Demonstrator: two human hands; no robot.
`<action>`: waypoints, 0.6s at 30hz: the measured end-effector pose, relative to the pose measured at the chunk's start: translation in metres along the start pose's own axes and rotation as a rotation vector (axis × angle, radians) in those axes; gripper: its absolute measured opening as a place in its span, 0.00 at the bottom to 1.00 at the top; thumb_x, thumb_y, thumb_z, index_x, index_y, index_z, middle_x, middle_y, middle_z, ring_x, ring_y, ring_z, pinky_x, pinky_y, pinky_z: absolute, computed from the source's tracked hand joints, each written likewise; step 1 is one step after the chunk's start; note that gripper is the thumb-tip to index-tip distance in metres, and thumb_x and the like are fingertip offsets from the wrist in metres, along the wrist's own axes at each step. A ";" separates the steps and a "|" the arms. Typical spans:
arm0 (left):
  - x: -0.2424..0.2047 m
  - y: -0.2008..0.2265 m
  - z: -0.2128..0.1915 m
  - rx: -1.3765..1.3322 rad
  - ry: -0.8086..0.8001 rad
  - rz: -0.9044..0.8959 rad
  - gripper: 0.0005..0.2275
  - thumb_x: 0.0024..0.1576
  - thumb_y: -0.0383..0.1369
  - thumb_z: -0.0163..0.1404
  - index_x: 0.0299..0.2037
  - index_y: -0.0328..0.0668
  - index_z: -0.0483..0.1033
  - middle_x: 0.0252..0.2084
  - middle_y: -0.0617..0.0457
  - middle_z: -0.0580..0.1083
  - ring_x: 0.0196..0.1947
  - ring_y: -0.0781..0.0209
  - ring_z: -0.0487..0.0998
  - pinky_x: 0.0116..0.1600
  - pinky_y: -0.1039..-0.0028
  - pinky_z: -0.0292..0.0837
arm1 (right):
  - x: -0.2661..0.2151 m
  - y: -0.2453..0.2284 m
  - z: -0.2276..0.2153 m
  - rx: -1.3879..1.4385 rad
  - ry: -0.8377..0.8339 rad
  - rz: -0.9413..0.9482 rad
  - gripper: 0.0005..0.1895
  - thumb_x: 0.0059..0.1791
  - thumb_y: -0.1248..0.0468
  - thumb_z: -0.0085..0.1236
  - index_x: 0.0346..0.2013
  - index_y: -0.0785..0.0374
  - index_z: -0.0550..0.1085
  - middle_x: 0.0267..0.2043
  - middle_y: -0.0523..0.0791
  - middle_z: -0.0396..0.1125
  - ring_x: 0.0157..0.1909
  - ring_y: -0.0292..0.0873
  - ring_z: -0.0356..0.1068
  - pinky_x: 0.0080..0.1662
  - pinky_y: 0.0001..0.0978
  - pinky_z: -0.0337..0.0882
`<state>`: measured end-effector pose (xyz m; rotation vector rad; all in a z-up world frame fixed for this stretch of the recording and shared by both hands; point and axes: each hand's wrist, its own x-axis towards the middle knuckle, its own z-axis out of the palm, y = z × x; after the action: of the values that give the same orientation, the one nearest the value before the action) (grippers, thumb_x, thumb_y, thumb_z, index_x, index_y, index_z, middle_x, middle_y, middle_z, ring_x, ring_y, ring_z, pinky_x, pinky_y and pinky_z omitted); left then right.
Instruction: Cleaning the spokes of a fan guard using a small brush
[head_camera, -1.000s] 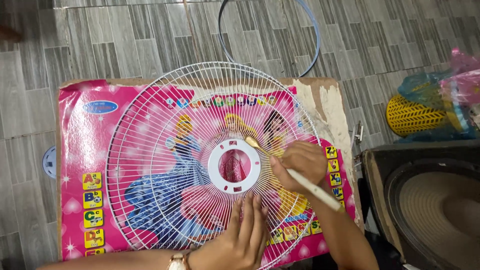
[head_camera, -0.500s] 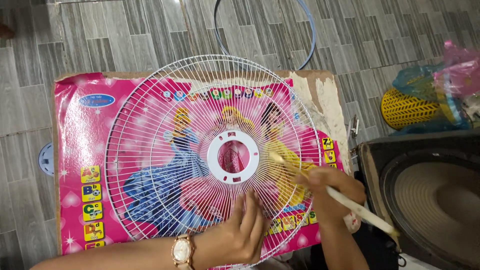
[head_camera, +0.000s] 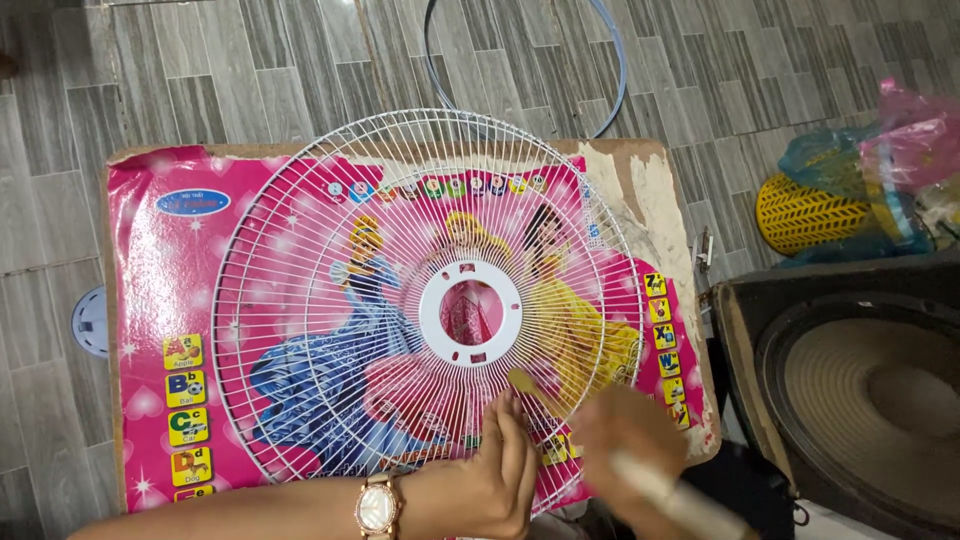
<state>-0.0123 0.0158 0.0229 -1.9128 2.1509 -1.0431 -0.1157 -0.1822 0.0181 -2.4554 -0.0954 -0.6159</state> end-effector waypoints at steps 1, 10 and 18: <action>0.000 0.002 0.000 -0.002 0.001 0.002 0.06 0.53 0.21 0.52 0.34 0.20 0.80 0.33 0.35 0.79 0.35 0.44 0.84 0.40 0.70 0.85 | 0.009 0.009 0.004 -0.001 0.001 0.003 0.05 0.35 0.71 0.58 0.20 0.56 0.75 0.23 0.39 0.73 0.23 0.38 0.70 0.29 0.29 0.72; 0.001 0.007 0.002 -0.123 -0.019 -0.055 0.10 0.58 0.26 0.50 0.39 0.21 0.80 0.37 0.35 0.80 0.39 0.42 0.85 0.44 0.65 0.86 | 0.002 0.030 0.007 0.494 0.106 0.383 0.19 0.50 0.73 0.51 0.14 0.60 0.66 0.14 0.40 0.65 0.15 0.32 0.61 0.20 0.23 0.66; -0.004 0.063 -0.002 -0.074 -0.139 -0.074 0.12 0.58 0.27 0.49 0.43 0.20 0.79 0.42 0.32 0.80 0.44 0.39 0.84 0.42 0.61 0.84 | -0.001 0.049 0.002 0.846 0.383 0.676 0.09 0.45 0.78 0.54 0.39 0.70 0.75 0.35 0.48 0.69 0.33 0.39 0.71 0.38 0.27 0.77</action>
<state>-0.0661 0.0190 -0.0108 -2.0452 2.0858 -0.8248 -0.1056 -0.2213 -0.0098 -1.3939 0.5048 -0.5611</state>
